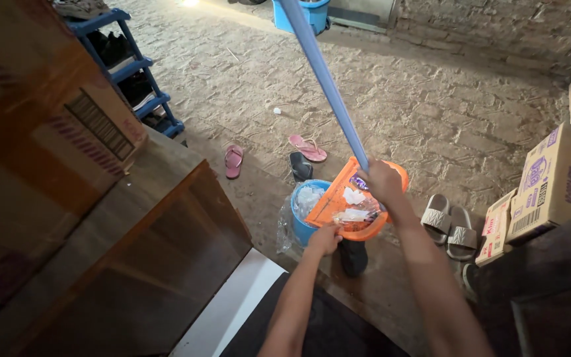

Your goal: The recorder is sweeping the tiled floor with a broom and collecting the trash into a dustpan.

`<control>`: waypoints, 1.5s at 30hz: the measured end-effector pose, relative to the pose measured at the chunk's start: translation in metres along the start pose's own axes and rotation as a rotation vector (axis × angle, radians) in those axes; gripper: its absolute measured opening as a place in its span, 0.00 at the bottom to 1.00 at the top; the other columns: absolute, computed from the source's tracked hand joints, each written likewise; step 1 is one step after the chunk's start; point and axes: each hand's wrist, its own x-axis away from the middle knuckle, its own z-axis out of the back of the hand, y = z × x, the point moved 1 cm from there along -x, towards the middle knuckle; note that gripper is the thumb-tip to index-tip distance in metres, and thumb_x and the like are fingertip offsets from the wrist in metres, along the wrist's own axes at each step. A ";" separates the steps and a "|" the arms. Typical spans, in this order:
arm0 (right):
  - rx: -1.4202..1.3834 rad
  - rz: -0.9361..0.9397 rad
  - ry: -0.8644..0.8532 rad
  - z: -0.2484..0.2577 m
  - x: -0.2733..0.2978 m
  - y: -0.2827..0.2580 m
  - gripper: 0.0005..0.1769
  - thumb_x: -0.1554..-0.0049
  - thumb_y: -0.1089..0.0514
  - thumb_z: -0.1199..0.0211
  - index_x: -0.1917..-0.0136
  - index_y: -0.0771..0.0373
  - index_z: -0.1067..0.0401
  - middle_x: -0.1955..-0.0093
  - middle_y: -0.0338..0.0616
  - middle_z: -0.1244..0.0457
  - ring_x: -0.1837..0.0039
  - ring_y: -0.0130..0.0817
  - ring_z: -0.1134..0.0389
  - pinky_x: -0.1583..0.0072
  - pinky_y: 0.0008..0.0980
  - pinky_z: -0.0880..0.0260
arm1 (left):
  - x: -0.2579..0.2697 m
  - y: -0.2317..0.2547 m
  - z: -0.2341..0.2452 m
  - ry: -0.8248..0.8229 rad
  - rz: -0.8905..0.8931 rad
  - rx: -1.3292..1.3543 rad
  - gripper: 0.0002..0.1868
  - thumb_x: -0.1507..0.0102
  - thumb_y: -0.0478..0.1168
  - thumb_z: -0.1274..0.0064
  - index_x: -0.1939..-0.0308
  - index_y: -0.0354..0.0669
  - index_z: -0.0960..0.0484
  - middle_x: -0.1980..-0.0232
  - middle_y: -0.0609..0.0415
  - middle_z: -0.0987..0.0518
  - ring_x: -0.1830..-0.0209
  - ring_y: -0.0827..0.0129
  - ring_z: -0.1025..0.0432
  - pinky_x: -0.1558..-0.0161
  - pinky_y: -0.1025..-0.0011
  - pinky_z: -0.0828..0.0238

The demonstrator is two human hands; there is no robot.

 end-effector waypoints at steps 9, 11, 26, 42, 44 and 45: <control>-0.033 0.114 0.267 -0.010 0.005 -0.030 0.21 0.38 0.44 0.41 0.47 0.64 0.34 0.56 0.58 0.33 0.52 0.59 0.31 0.53 0.56 0.33 | -0.006 -0.013 0.003 -0.005 0.060 0.020 0.19 0.36 0.47 0.43 0.42 0.48 0.20 0.41 0.44 0.21 0.41 0.48 0.27 0.42 0.52 0.30; -0.021 0.106 0.267 -0.012 0.007 -0.034 0.21 0.39 0.43 0.40 0.47 0.64 0.34 0.57 0.58 0.33 0.53 0.60 0.31 0.53 0.56 0.33 | -0.003 -0.013 0.008 -0.011 0.045 0.023 0.19 0.36 0.48 0.44 0.43 0.49 0.20 0.43 0.44 0.20 0.43 0.47 0.26 0.44 0.51 0.29; -0.090 0.148 0.191 -0.038 -0.005 -0.035 0.30 0.37 0.48 0.43 0.30 0.72 0.41 0.62 0.62 0.35 0.55 0.64 0.34 0.48 0.57 0.34 | -0.032 -0.074 -0.003 -0.007 0.068 0.069 0.17 0.34 0.48 0.46 0.48 0.42 0.16 0.50 0.41 0.17 0.48 0.47 0.22 0.47 0.54 0.26; -0.072 0.161 0.087 -0.024 -0.002 -0.044 0.30 0.38 0.51 0.40 0.29 0.69 0.40 0.63 0.59 0.34 0.56 0.59 0.32 0.49 0.53 0.33 | -0.034 -0.120 -0.049 0.056 0.134 -0.486 0.18 0.31 0.38 0.59 0.38 0.45 0.25 0.26 0.52 0.34 0.25 0.55 0.42 0.33 0.54 0.36; -0.088 0.184 0.107 -0.022 0.002 -0.046 0.28 0.38 0.51 0.40 0.30 0.68 0.39 0.63 0.58 0.34 0.56 0.59 0.31 0.48 0.52 0.34 | -0.034 -0.120 -0.054 0.072 0.105 -0.474 0.18 0.32 0.37 0.59 0.39 0.44 0.24 0.28 0.52 0.33 0.25 0.52 0.41 0.34 0.57 0.34; -0.109 0.208 0.136 -0.020 0.004 -0.049 0.27 0.38 0.51 0.40 0.31 0.67 0.37 0.64 0.58 0.34 0.57 0.58 0.31 0.48 0.51 0.34 | -0.035 -0.121 -0.054 0.094 0.072 -0.471 0.17 0.32 0.36 0.60 0.41 0.44 0.23 0.29 0.51 0.32 0.26 0.50 0.40 0.35 0.59 0.32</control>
